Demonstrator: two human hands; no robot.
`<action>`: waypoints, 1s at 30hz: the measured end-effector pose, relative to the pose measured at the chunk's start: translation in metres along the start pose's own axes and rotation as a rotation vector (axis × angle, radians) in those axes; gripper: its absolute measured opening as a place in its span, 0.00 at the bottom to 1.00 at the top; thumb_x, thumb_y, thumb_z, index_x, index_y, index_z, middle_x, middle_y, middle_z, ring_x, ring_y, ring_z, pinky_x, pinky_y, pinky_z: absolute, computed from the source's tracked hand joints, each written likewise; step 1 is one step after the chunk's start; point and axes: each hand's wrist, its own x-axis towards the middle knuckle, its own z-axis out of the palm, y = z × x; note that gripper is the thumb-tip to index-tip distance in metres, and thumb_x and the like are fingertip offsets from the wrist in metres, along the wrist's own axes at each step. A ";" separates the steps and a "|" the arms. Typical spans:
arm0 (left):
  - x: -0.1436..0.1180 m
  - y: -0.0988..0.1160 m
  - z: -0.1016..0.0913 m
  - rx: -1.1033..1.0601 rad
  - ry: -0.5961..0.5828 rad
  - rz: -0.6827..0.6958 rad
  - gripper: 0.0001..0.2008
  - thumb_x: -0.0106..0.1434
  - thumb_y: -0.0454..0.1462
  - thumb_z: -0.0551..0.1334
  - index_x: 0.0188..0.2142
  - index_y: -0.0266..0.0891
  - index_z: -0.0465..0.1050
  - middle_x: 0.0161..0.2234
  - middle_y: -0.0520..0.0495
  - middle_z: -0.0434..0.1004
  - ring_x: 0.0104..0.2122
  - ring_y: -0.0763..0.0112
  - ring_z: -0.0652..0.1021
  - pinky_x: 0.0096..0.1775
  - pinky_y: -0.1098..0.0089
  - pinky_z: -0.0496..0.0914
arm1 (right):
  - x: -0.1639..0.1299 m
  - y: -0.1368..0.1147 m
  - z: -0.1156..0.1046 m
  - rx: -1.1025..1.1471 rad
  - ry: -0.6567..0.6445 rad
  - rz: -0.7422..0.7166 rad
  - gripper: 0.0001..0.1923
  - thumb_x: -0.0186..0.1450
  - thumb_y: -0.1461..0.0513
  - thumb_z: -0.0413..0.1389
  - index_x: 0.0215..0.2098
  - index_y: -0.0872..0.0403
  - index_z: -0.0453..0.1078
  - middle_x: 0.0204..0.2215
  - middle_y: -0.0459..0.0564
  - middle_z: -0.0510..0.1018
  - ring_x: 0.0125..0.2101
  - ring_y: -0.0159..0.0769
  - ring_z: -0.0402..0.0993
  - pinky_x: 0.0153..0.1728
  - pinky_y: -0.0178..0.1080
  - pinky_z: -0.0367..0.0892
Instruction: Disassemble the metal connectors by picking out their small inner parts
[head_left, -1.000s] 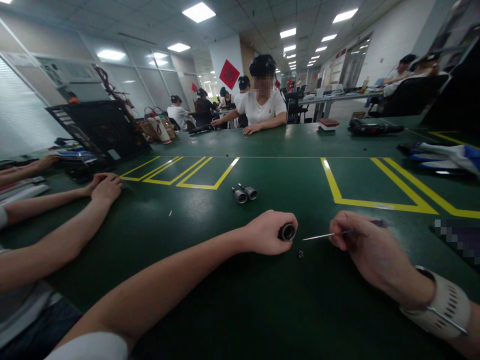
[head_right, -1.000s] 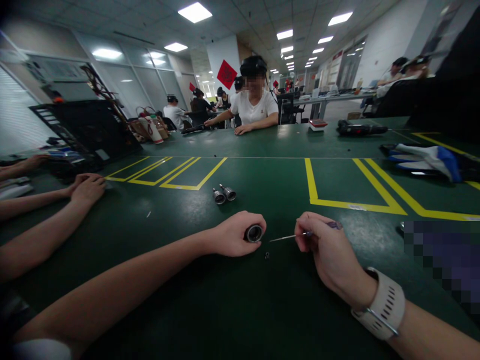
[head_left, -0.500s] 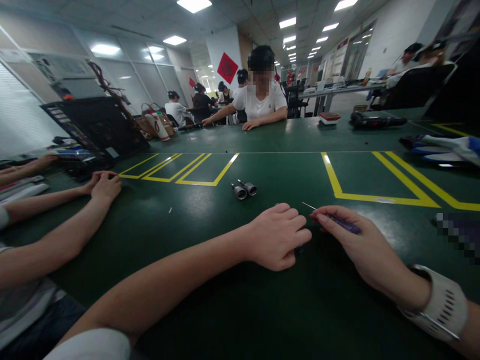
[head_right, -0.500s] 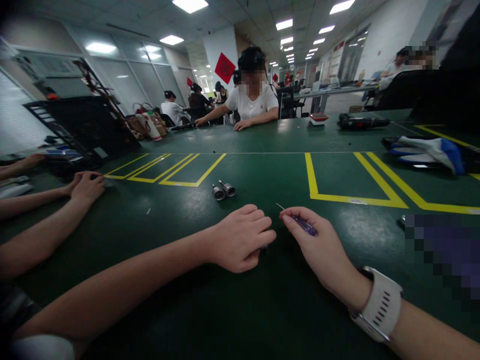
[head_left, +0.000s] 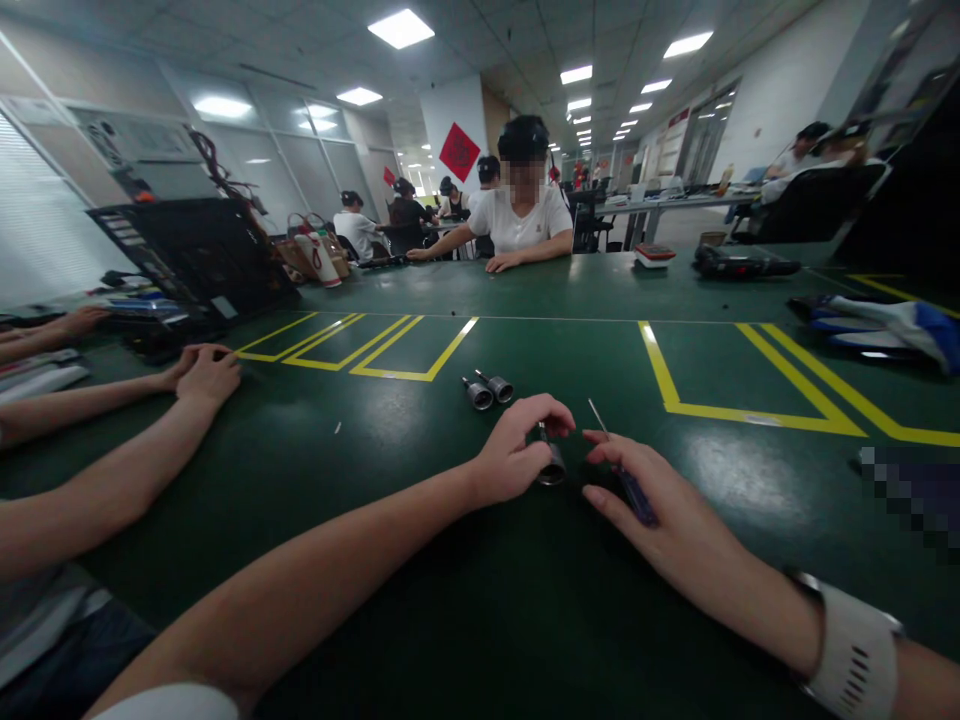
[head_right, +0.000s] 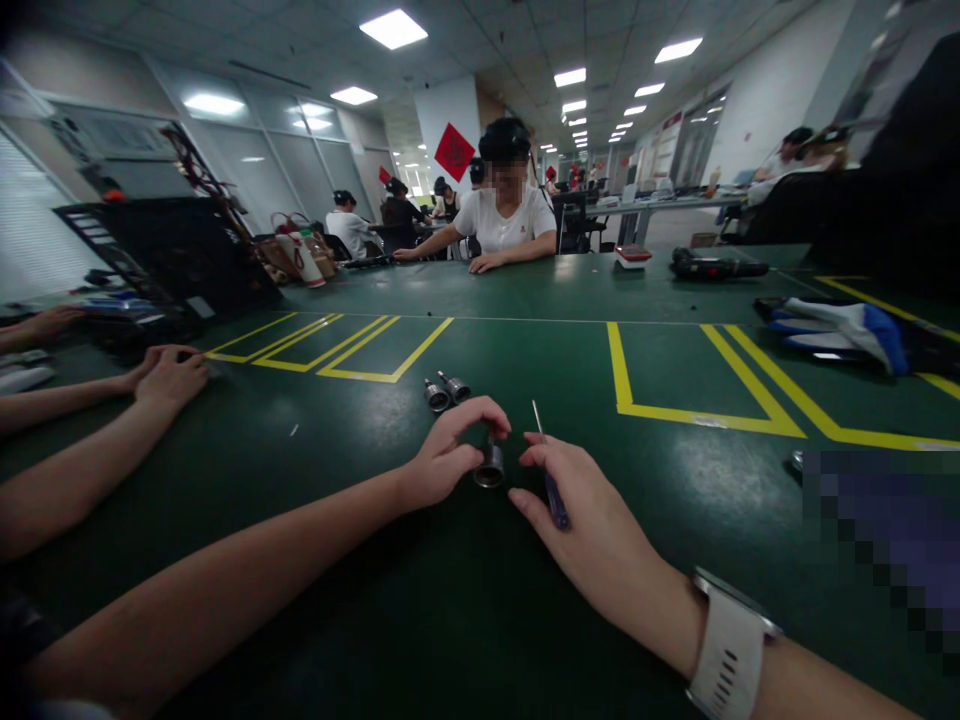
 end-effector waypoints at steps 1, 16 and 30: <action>0.000 -0.001 0.001 -0.053 0.079 -0.028 0.12 0.47 0.31 0.50 0.33 0.35 0.64 0.31 0.47 0.67 0.34 0.67 0.68 0.39 0.64 0.65 | 0.000 -0.002 0.002 -0.041 -0.001 -0.045 0.10 0.62 0.58 0.53 0.42 0.51 0.65 0.50 0.54 0.70 0.50 0.45 0.66 0.48 0.52 0.64; -0.002 -0.010 0.022 -0.397 0.516 -0.202 0.17 0.50 0.29 0.52 0.42 0.39 0.63 0.35 0.48 0.63 0.37 0.69 0.65 0.42 0.67 0.62 | 0.037 -0.014 0.045 -0.539 -0.017 -0.364 0.23 0.55 0.59 0.61 0.46 0.58 0.63 0.41 0.57 0.72 0.39 0.47 0.67 0.36 0.49 0.69; -0.010 -0.002 0.019 -0.032 0.425 -0.064 0.14 0.56 0.33 0.54 0.44 0.38 0.62 0.40 0.45 0.64 0.41 0.64 0.66 0.46 0.62 0.62 | 0.040 0.019 0.015 -0.621 -0.014 -0.426 0.09 0.63 0.63 0.51 0.43 0.57 0.62 0.35 0.55 0.71 0.33 0.42 0.67 0.34 0.44 0.69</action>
